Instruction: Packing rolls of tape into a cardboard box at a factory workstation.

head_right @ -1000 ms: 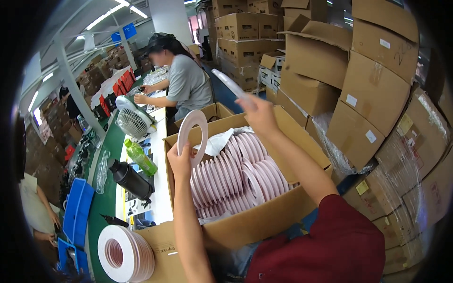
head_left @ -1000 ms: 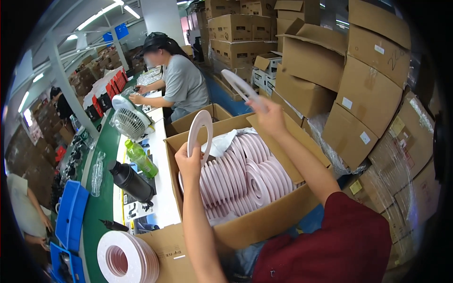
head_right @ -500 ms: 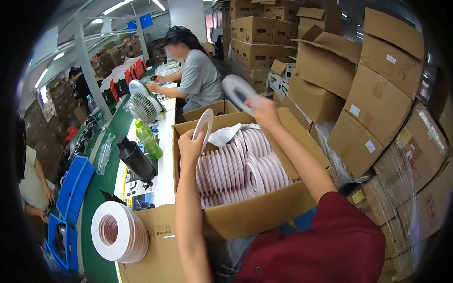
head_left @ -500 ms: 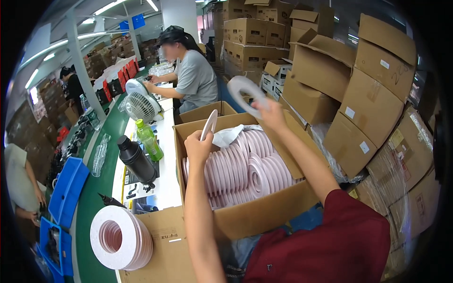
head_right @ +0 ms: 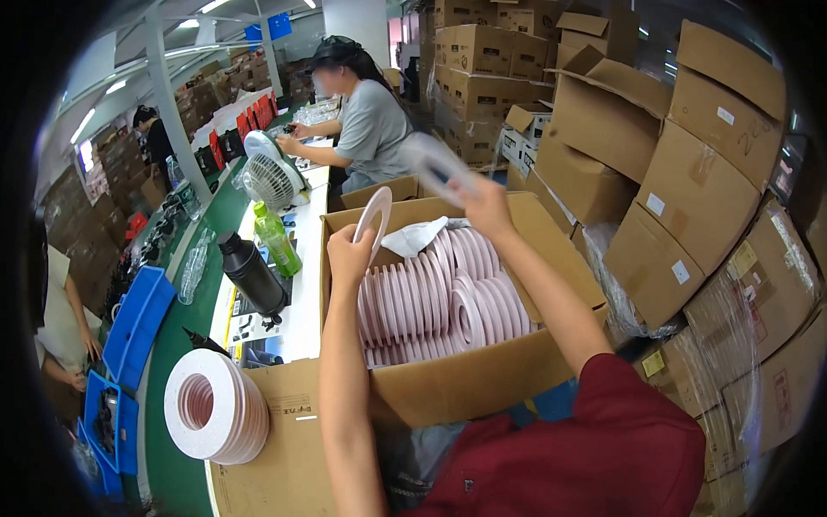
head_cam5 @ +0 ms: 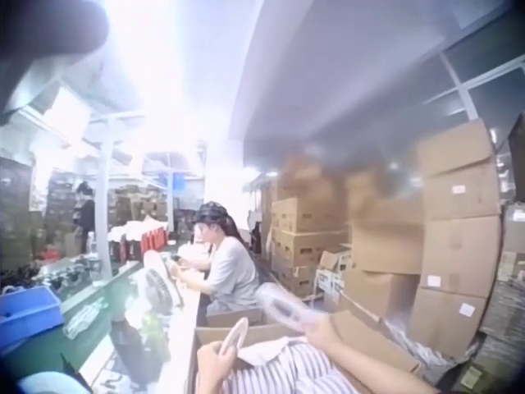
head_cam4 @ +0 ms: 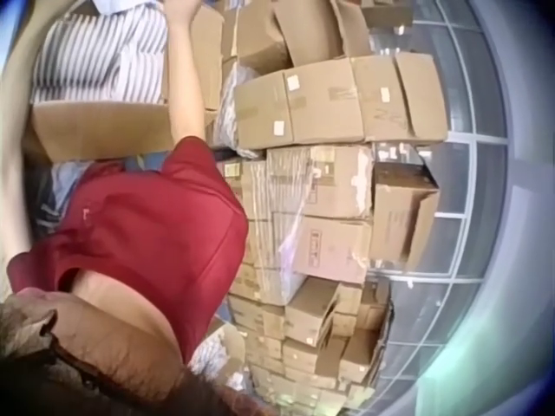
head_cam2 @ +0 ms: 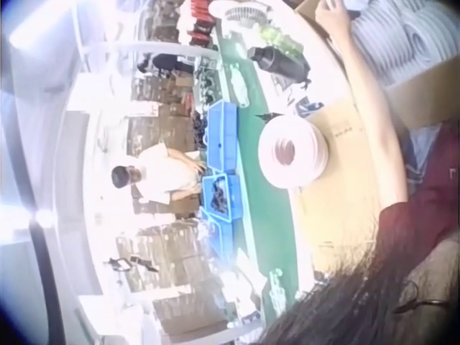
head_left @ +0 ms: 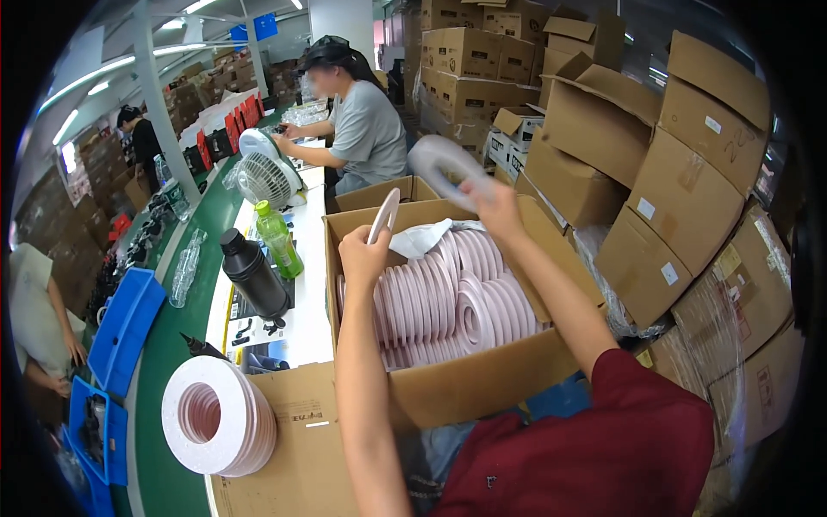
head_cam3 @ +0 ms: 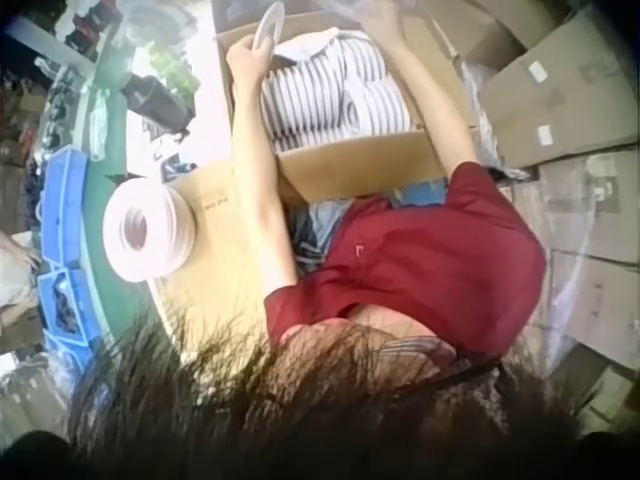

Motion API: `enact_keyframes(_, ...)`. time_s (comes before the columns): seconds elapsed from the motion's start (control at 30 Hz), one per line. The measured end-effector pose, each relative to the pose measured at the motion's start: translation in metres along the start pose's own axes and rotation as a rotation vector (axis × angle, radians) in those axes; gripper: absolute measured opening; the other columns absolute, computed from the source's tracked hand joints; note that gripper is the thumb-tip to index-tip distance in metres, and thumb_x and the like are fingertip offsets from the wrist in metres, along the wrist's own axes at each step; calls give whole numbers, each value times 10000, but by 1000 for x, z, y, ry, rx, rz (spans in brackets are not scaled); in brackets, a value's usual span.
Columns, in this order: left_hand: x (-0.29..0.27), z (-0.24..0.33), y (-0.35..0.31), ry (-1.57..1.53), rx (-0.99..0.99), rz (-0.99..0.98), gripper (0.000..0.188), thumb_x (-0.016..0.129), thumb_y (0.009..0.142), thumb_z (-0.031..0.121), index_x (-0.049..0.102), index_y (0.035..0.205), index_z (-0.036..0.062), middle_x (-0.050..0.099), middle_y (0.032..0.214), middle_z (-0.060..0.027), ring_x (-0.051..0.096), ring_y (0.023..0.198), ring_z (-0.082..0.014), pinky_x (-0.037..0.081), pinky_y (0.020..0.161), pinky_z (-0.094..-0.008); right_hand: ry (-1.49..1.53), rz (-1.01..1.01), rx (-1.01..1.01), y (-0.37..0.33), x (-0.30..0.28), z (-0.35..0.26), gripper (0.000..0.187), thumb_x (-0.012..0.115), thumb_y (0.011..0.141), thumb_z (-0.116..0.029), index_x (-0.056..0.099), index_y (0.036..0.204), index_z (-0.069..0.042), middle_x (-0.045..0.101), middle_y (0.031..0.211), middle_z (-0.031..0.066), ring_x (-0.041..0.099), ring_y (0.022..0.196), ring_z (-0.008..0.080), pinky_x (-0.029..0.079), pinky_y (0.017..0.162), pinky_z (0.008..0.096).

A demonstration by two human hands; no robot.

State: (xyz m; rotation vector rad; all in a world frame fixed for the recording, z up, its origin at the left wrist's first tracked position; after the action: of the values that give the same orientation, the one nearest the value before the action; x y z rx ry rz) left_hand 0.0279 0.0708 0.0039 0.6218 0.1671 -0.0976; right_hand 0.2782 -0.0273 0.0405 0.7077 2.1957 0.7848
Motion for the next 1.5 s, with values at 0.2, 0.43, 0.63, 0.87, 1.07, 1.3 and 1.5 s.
enact_keyframes(0.2,-2,-8,-3,122,-55,-71,323,628,829,251,713,870,-58,668,661,-130,628,583,-171,494,602,-342,-229,-305,-41,-24,13,-7,205,583,905,-41,691,1076,-13,726,957,111,681,893,175,521,807,328)
enact_keyframes(0.43,-7,-10,0,109,-113,-82,334,655,815,280,709,821,-50,641,611,-117,602,567,-165,475,589,-334,-210,-338,-151,-28,24,-24,239,585,892,-11,691,1105,-21,729,1011,140,696,912,216,529,812,328)
enact_keyframes(0.63,-4,5,-1,-53,0,38,304,654,806,251,703,791,-49,623,579,-96,589,547,-156,467,570,-324,83,-24,-84,-18,8,-8,211,572,890,-38,704,1056,-33,725,990,139,696,921,224,525,837,343)
enact_keyframes(0.87,-16,-8,8,96,-110,-53,337,655,782,273,732,905,-32,692,725,-197,680,631,-258,518,651,-359,318,110,136,-23,4,17,264,578,883,11,650,1135,40,728,1039,126,686,991,190,521,896,325)
enact_keyframes(1.07,-32,55,6,132,216,212,208,709,825,187,665,819,-16,577,584,-87,526,534,-151,446,545,-328,598,-276,344,-54,34,10,298,607,866,29,613,1162,65,719,1049,155,680,1025,190,533,922,325)
enact_keyframes(1.3,0,75,3,381,554,-340,216,808,752,125,669,871,10,646,701,-154,619,580,-250,482,557,-327,632,-317,386,-47,40,2,325,598,870,55,602,1195,53,708,1087,145,677,1031,196,535,921,316)
enact_keyframes(1.5,5,85,12,364,525,-378,281,810,728,118,664,940,4,654,735,-173,657,671,-330,500,622,-372,562,-286,346,-43,37,6,324,624,875,33,612,1199,44,724,1047,122,682,1007,181,539,881,316)
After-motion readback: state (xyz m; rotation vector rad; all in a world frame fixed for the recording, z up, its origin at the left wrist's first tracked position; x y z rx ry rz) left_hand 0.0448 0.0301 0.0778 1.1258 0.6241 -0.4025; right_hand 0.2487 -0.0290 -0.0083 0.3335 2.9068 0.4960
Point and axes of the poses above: each hand's wrist, its own y-axis towards the middle knuckle, its own x-axis out of the palm, z = x × y, the point moved 5 cm from there along y, towards the middle knuckle
